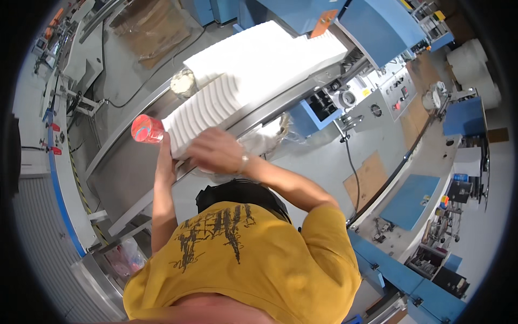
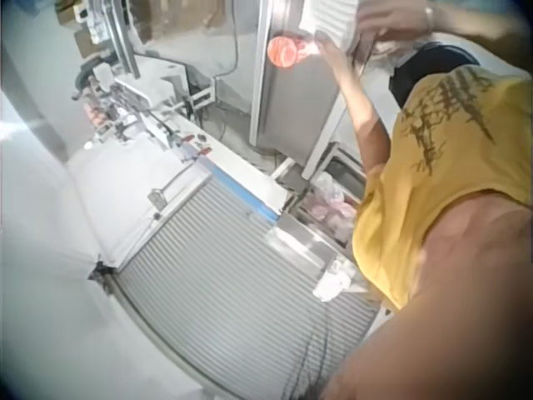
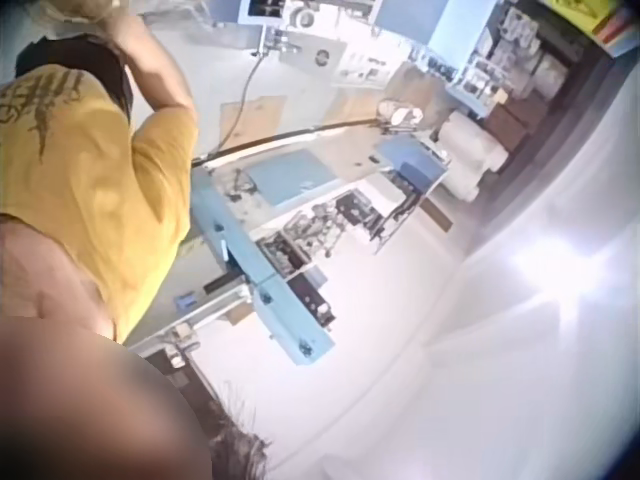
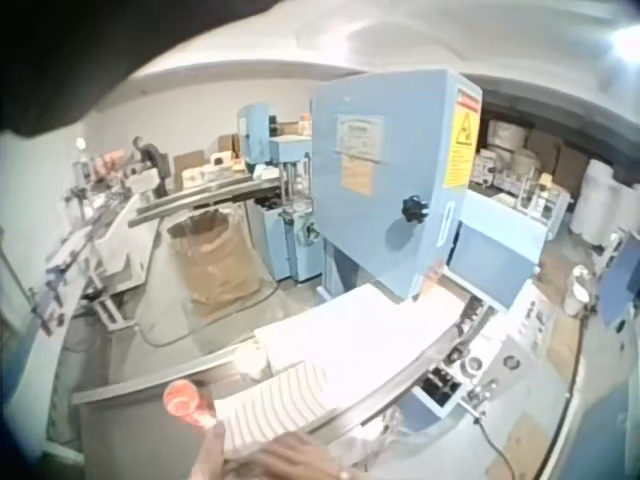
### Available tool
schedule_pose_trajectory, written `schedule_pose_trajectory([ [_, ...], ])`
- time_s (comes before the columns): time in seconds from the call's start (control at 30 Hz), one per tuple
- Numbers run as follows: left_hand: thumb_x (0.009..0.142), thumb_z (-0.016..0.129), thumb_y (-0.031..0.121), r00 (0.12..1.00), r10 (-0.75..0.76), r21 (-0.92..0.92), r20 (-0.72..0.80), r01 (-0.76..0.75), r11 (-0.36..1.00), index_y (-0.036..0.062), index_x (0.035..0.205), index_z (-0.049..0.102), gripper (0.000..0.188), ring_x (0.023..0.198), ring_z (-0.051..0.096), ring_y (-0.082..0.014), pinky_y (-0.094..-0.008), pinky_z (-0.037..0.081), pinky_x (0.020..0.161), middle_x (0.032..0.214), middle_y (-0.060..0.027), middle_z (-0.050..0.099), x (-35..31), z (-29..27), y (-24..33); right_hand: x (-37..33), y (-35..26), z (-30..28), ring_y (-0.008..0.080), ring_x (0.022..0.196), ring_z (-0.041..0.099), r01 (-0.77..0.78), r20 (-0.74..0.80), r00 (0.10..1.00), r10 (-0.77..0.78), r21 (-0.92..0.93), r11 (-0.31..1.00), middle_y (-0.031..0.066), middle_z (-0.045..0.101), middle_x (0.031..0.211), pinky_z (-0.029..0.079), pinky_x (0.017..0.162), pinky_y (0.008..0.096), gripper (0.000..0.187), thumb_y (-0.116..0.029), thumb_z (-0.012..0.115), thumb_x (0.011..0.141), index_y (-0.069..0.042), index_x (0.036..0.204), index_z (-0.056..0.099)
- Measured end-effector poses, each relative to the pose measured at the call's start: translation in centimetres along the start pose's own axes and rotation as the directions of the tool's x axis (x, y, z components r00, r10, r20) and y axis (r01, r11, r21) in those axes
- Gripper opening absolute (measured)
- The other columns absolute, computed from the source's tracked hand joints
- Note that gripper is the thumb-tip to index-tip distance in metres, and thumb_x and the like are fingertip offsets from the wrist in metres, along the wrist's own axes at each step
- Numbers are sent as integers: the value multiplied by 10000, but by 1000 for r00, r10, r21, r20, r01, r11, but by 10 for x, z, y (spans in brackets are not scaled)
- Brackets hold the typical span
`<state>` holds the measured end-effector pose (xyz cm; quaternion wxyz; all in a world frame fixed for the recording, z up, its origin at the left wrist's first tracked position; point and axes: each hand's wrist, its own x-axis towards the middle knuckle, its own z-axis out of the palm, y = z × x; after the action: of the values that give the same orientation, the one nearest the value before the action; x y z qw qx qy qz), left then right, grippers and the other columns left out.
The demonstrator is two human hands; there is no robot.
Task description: The recorder is manually packaging stacks of tissue paper coming off a production line into bags.
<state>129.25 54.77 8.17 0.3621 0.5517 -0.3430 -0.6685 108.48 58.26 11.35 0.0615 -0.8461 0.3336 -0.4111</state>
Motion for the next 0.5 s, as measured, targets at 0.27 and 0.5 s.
schedule_pose_trajectory([
  [0.27, 884, 589, 503, 983, 144, 137, -110, -129, 982, -36, 1477, 101, 938, 1414, 195, -260, -375, 147, 1147, 1526, -174, 192, 2, 45, 8, -101, 147, -95, 272, 804, 597, -818, -642, 364, 675, 127, 561, 188, 572, 1106, 494, 741, 378, 407, -142, 604, 866, 10, 1230, 506],
  [0.5, 894, 596, 474, 966, 186, 105, -177, -169, 980, -71, 1463, 86, 938, 1400, 236, -263, -362, 160, 1147, 1501, -198, 237, 17, 29, -8, -97, 156, -114, 309, 860, 604, -806, -528, 486, 697, 36, 590, 220, 560, 1152, 489, 798, 384, 426, -113, 573, 869, 9, 1269, 491],
])
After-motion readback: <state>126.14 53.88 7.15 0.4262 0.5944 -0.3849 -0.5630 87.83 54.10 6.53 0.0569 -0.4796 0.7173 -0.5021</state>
